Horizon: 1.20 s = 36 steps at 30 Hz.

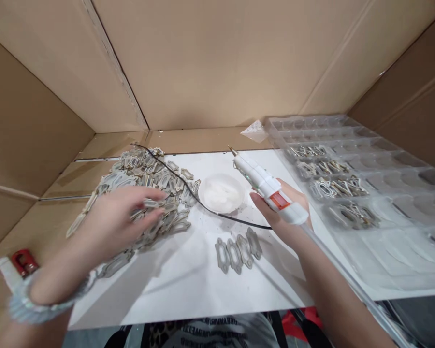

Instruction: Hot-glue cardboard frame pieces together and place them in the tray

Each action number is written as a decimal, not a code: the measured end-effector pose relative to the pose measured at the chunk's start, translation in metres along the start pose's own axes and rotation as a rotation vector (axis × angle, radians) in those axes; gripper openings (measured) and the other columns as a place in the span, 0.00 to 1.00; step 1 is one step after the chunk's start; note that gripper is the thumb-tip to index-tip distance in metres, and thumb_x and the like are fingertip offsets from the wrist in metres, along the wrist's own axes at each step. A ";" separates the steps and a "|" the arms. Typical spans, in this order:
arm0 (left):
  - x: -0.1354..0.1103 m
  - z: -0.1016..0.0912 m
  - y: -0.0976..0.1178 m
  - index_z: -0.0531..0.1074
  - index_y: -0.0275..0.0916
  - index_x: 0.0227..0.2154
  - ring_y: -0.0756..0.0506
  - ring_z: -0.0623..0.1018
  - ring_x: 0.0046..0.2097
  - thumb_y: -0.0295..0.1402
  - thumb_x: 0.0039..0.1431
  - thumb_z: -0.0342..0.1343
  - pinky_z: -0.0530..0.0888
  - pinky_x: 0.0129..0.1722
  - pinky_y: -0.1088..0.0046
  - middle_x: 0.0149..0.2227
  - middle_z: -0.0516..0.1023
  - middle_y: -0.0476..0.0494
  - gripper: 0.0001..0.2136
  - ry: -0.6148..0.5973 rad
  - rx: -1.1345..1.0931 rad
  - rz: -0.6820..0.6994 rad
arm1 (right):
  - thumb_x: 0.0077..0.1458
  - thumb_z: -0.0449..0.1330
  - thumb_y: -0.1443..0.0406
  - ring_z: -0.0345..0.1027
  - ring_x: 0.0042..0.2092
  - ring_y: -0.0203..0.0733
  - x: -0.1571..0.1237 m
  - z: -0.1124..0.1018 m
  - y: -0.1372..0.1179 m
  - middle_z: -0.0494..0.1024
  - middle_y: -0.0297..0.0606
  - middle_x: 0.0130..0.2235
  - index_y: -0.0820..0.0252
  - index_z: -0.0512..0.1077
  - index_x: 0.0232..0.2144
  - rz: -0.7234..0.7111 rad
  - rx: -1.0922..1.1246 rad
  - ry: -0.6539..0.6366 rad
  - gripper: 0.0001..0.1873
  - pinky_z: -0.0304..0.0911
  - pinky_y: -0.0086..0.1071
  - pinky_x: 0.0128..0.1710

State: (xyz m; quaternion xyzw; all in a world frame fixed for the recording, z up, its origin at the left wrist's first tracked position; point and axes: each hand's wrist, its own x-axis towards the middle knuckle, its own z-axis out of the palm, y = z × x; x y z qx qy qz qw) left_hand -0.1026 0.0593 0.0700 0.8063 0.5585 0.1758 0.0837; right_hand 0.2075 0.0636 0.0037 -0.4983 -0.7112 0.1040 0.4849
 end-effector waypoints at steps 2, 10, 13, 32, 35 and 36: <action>-0.003 0.027 0.020 0.76 0.46 0.39 0.45 0.78 0.39 0.39 0.62 0.53 0.72 0.38 0.71 0.37 0.80 0.48 0.09 -0.207 -0.103 0.188 | 0.57 0.60 0.67 0.70 0.30 0.38 0.001 -0.001 -0.001 0.77 0.33 0.31 0.56 0.71 0.31 0.010 -0.013 0.002 0.02 0.61 0.29 0.29; 0.001 0.092 0.056 0.70 0.43 0.51 0.40 0.77 0.49 0.24 0.50 0.64 0.73 0.47 0.65 0.46 0.77 0.41 0.24 -0.566 -0.078 0.389 | 0.57 0.60 0.64 0.70 0.30 0.38 0.001 -0.002 0.000 0.77 0.32 0.30 0.55 0.73 0.32 0.035 -0.017 0.036 0.02 0.63 0.29 0.30; 0.001 0.098 0.054 0.70 0.43 0.50 0.40 0.77 0.47 0.26 0.52 0.65 0.73 0.45 0.66 0.43 0.78 0.43 0.22 -0.558 -0.070 0.395 | 0.57 0.60 0.65 0.70 0.30 0.38 0.001 -0.002 0.001 0.77 0.32 0.31 0.55 0.72 0.33 0.022 -0.006 0.037 0.02 0.63 0.29 0.30; 0.003 0.098 0.047 0.75 0.40 0.28 0.49 0.73 0.28 0.23 0.51 0.53 0.65 0.29 0.75 0.27 0.77 0.48 0.07 -0.535 -0.313 0.227 | 0.59 0.60 0.61 0.72 0.31 0.39 0.001 -0.001 0.000 0.77 0.34 0.30 0.56 0.72 0.31 0.084 0.030 -0.002 0.06 0.66 0.30 0.29; 0.005 0.092 0.043 0.72 0.39 0.26 0.51 0.72 0.25 0.28 0.54 0.53 0.66 0.25 0.78 0.25 0.75 0.49 0.04 -0.492 -0.455 0.131 | 0.58 0.60 0.62 0.73 0.31 0.40 0.001 -0.003 -0.001 0.78 0.35 0.31 0.55 0.72 0.32 0.084 0.041 -0.019 0.05 0.67 0.31 0.29; 0.006 0.088 0.040 0.72 0.39 0.27 0.51 0.73 0.26 0.31 0.56 0.54 0.68 0.25 0.78 0.25 0.75 0.49 0.04 -0.439 -0.568 0.065 | 0.58 0.60 0.63 0.73 0.31 0.40 0.001 -0.004 -0.002 0.78 0.35 0.31 0.55 0.72 0.32 0.080 0.054 -0.032 0.03 0.67 0.30 0.29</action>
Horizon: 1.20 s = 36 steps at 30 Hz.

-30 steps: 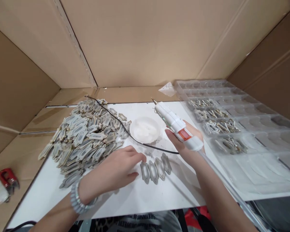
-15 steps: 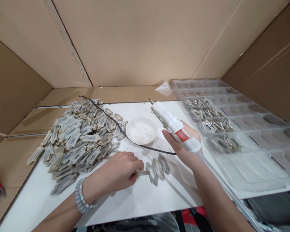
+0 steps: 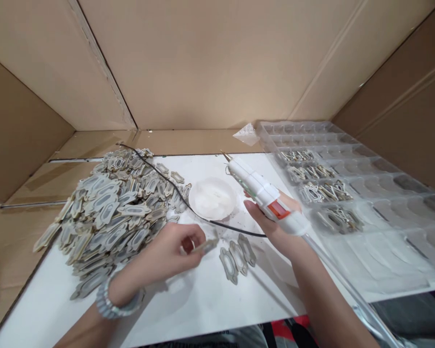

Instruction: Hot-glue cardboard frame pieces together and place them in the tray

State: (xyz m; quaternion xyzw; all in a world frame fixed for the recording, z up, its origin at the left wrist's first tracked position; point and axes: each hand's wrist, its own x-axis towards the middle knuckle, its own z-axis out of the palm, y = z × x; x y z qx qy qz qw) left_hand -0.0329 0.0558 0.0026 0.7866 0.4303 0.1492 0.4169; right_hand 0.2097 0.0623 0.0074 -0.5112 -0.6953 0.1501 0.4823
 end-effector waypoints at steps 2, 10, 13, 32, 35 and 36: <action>-0.002 -0.010 -0.002 0.70 0.39 0.28 0.50 0.73 0.26 0.37 0.56 0.58 0.70 0.25 0.78 0.25 0.74 0.49 0.08 0.237 -0.307 -0.080 | 0.57 0.60 0.66 0.74 0.32 0.39 0.000 -0.002 -0.003 0.78 0.34 0.32 0.55 0.72 0.32 -0.034 0.040 -0.054 0.01 0.68 0.30 0.30; -0.005 -0.019 -0.004 0.67 0.40 0.28 0.52 0.72 0.24 0.37 0.46 0.66 0.69 0.24 0.80 0.22 0.72 0.53 0.12 0.780 -0.743 -0.209 | 0.56 0.57 0.70 0.76 0.37 0.42 -0.008 0.007 -0.013 0.80 0.39 0.37 0.57 0.74 0.34 -0.198 0.166 -0.343 0.07 0.70 0.31 0.34; -0.008 -0.016 -0.004 0.69 0.40 0.29 0.53 0.70 0.24 0.37 0.49 0.65 0.68 0.23 0.81 0.22 0.73 0.53 0.11 0.752 -0.725 -0.187 | 0.56 0.56 0.70 0.76 0.36 0.41 -0.009 0.011 -0.016 0.80 0.40 0.37 0.58 0.74 0.33 -0.178 0.130 -0.403 0.06 0.70 0.32 0.33; -0.011 -0.010 -0.004 0.68 0.40 0.27 0.51 0.75 0.24 0.37 0.51 0.65 0.74 0.25 0.78 0.23 0.74 0.52 0.11 0.681 -0.750 -0.154 | 0.56 0.53 0.73 0.74 0.32 0.39 -0.010 0.016 -0.017 0.78 0.38 0.34 0.59 0.72 0.31 -0.210 0.028 -0.447 0.09 0.67 0.30 0.30; -0.011 -0.010 -0.005 0.68 0.40 0.27 0.51 0.76 0.24 0.37 0.52 0.65 0.74 0.25 0.79 0.23 0.75 0.53 0.11 0.668 -0.767 -0.147 | 0.56 0.53 0.73 0.73 0.31 0.39 -0.011 0.015 -0.017 0.78 0.38 0.33 0.59 0.72 0.31 -0.202 0.009 -0.455 0.09 0.67 0.30 0.30; -0.011 -0.010 -0.005 0.68 0.40 0.27 0.51 0.76 0.24 0.36 0.52 0.65 0.74 0.25 0.79 0.22 0.75 0.53 0.11 0.666 -0.772 -0.145 | 0.56 0.53 0.73 0.73 0.31 0.39 -0.011 0.015 -0.017 0.78 0.37 0.33 0.59 0.72 0.31 -0.199 0.006 -0.457 0.09 0.67 0.30 0.30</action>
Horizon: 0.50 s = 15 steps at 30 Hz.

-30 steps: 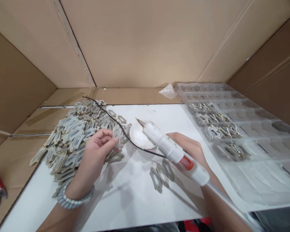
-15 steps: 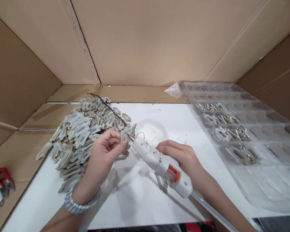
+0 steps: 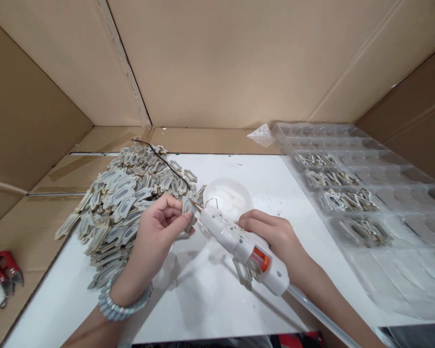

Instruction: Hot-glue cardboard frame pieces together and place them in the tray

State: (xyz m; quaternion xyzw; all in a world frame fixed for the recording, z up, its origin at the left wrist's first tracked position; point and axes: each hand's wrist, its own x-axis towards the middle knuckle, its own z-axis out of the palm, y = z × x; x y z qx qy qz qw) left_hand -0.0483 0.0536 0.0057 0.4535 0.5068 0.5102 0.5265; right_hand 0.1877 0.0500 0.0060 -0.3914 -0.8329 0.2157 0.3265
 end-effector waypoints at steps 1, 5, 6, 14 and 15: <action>0.000 0.000 0.000 0.68 0.40 0.27 0.52 0.76 0.24 0.36 0.52 0.65 0.74 0.25 0.80 0.22 0.75 0.53 0.11 -0.002 -0.004 0.000 | 0.56 0.53 0.73 0.72 0.31 0.38 0.000 0.000 0.000 0.77 0.37 0.33 0.59 0.72 0.30 0.003 0.000 -0.004 0.09 0.67 0.30 0.30; 0.000 0.000 0.000 0.68 0.40 0.27 0.52 0.76 0.24 0.35 0.52 0.65 0.74 0.25 0.80 0.22 0.75 0.54 0.10 -0.006 -0.021 -0.003 | 0.56 0.53 0.73 0.72 0.31 0.38 0.000 0.001 0.000 0.77 0.37 0.33 0.59 0.72 0.30 0.000 0.006 -0.006 0.09 0.66 0.30 0.29; 0.000 0.000 0.000 0.68 0.40 0.27 0.52 0.76 0.24 0.35 0.52 0.65 0.74 0.25 0.81 0.22 0.75 0.54 0.10 -0.009 -0.021 -0.004 | 0.56 0.53 0.73 0.72 0.31 0.38 0.000 0.001 0.000 0.77 0.38 0.33 0.59 0.72 0.30 0.001 0.009 -0.006 0.09 0.66 0.30 0.29; 0.000 0.000 -0.001 0.68 0.39 0.27 0.53 0.75 0.24 0.34 0.53 0.64 0.74 0.24 0.81 0.22 0.74 0.54 0.10 0.000 -0.010 0.011 | 0.55 0.53 0.73 0.72 0.31 0.38 -0.001 0.001 0.001 0.77 0.38 0.33 0.60 0.71 0.30 0.016 0.020 -0.016 0.09 0.64 0.30 0.29; 0.000 0.000 0.000 0.68 0.39 0.27 0.53 0.75 0.24 0.34 0.53 0.64 0.74 0.24 0.81 0.22 0.74 0.54 0.10 0.000 -0.010 0.015 | 0.55 0.53 0.73 0.72 0.31 0.38 -0.001 0.000 0.001 0.77 0.38 0.33 0.60 0.71 0.30 0.019 0.024 -0.019 0.09 0.64 0.30 0.30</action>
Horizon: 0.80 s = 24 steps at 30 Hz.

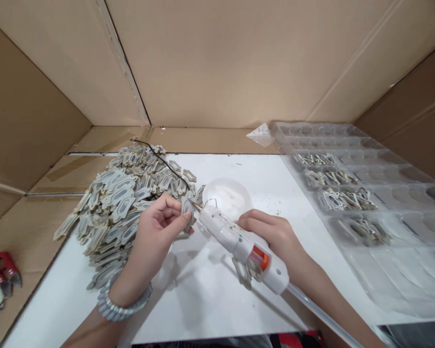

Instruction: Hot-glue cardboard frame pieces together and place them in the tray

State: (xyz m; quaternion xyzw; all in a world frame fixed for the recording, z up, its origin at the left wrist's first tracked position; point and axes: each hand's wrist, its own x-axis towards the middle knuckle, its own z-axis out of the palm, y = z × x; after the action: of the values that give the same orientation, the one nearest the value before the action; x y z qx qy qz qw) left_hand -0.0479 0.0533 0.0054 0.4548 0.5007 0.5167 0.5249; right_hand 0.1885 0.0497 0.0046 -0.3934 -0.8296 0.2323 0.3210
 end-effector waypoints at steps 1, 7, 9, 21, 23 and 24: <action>0.000 0.000 0.000 0.68 0.39 0.27 0.53 0.75 0.24 0.34 0.53 0.64 0.74 0.24 0.82 0.22 0.75 0.54 0.09 -0.001 -0.001 0.005 | 0.55 0.53 0.73 0.71 0.31 0.38 0.000 0.000 0.000 0.76 0.38 0.33 0.60 0.71 0.30 0.007 0.004 -0.001 0.09 0.64 0.30 0.30; 0.001 0.001 -0.001 0.69 0.39 0.27 0.54 0.76 0.24 0.33 0.54 0.64 0.73 0.24 0.84 0.22 0.76 0.54 0.09 -0.013 -0.003 0.018 | 0.56 0.53 0.73 0.71 0.31 0.38 -0.003 0.003 0.004 0.75 0.37 0.33 0.59 0.70 0.30 0.014 0.033 0.007 0.08 0.62 0.30 0.30; 0.001 0.001 -0.001 0.69 0.39 0.27 0.53 0.76 0.24 0.33 0.54 0.64 0.73 0.24 0.83 0.23 0.76 0.54 0.09 -0.018 -0.002 0.016 | 0.55 0.54 0.73 0.70 0.31 0.37 -0.003 0.004 0.005 0.75 0.36 0.33 0.59 0.70 0.30 0.017 0.044 0.011 0.08 0.62 0.30 0.30; 0.002 0.001 -0.001 0.69 0.38 0.27 0.53 0.76 0.24 0.34 0.54 0.63 0.73 0.24 0.83 0.22 0.75 0.53 0.08 0.005 0.069 0.065 | 0.54 0.54 0.73 0.70 0.31 0.37 -0.002 -0.001 0.002 0.74 0.36 0.32 0.58 0.70 0.29 0.057 0.072 -0.021 0.07 0.61 0.29 0.29; 0.002 0.001 0.000 0.69 0.38 0.27 0.53 0.76 0.23 0.33 0.54 0.63 0.72 0.23 0.84 0.22 0.75 0.53 0.08 0.012 0.097 0.082 | 0.53 0.54 0.73 0.70 0.32 0.37 -0.002 0.000 0.002 0.74 0.35 0.33 0.58 0.70 0.30 0.068 0.083 -0.020 0.08 0.61 0.29 0.30; 0.002 0.001 0.001 0.69 0.38 0.27 0.53 0.75 0.23 0.33 0.54 0.63 0.72 0.22 0.84 0.21 0.74 0.54 0.08 0.015 0.111 0.091 | 0.53 0.53 0.73 0.70 0.32 0.37 -0.003 0.000 0.003 0.74 0.35 0.33 0.58 0.70 0.30 0.072 0.087 -0.015 0.08 0.61 0.29 0.30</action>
State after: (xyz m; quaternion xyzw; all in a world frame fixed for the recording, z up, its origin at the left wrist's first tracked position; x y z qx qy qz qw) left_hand -0.0467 0.0556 0.0060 0.5016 0.5114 0.5149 0.4709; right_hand 0.1912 0.0494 0.0019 -0.4068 -0.8064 0.2825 0.3232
